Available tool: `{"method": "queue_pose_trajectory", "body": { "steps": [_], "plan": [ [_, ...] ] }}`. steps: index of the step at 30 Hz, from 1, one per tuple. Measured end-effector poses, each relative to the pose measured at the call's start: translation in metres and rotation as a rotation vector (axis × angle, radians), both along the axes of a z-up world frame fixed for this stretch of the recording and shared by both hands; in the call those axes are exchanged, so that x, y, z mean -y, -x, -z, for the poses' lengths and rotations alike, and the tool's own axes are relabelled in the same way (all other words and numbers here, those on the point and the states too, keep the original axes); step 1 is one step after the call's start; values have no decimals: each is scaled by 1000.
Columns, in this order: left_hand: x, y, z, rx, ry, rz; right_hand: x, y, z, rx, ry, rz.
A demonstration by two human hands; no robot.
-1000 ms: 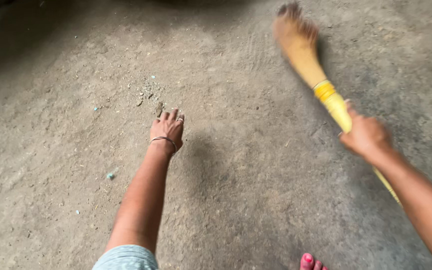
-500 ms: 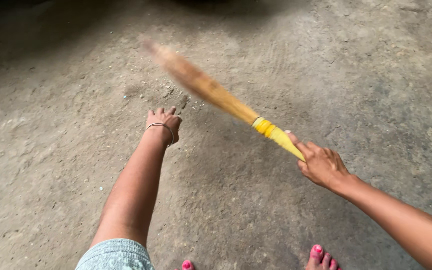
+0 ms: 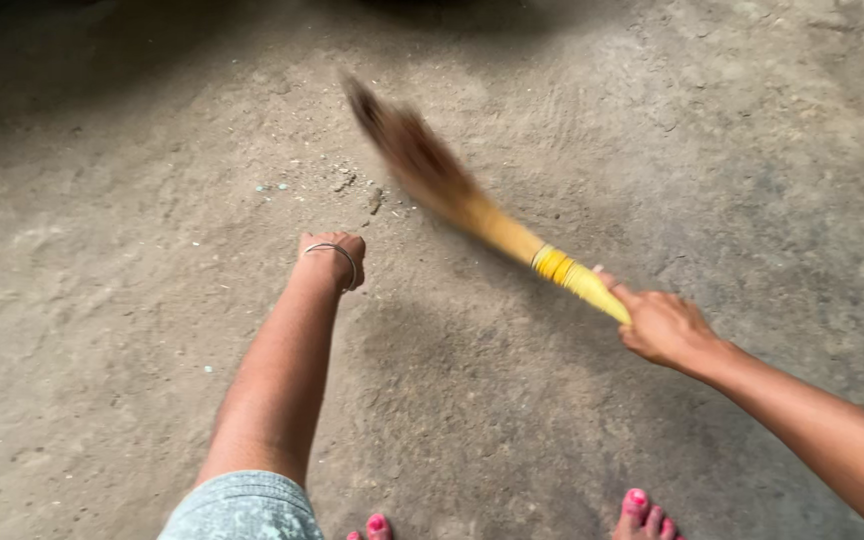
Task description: The person sweeps an earthen floor using a long-handled broom, gathering debris into small piles and picking up larger pieces of trash by hand.
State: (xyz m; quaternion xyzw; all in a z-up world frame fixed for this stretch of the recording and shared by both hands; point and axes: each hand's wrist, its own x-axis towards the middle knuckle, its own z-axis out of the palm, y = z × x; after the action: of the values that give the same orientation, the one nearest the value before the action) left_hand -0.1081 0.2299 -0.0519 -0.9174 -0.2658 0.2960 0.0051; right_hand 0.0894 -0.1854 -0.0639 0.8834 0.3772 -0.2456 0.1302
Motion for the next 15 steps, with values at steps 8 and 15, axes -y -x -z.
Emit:
{"method": "queue_pose_trajectory", "body": {
  "steps": [8, 15],
  "plan": [
    [5, -17, 0, 79, 6, 33, 24, -37, -29, 71, -246, 363],
    [3, -17, 4, 50, 2, -19, 21, -56, -16, 90, -130, 513]
  ]
}}
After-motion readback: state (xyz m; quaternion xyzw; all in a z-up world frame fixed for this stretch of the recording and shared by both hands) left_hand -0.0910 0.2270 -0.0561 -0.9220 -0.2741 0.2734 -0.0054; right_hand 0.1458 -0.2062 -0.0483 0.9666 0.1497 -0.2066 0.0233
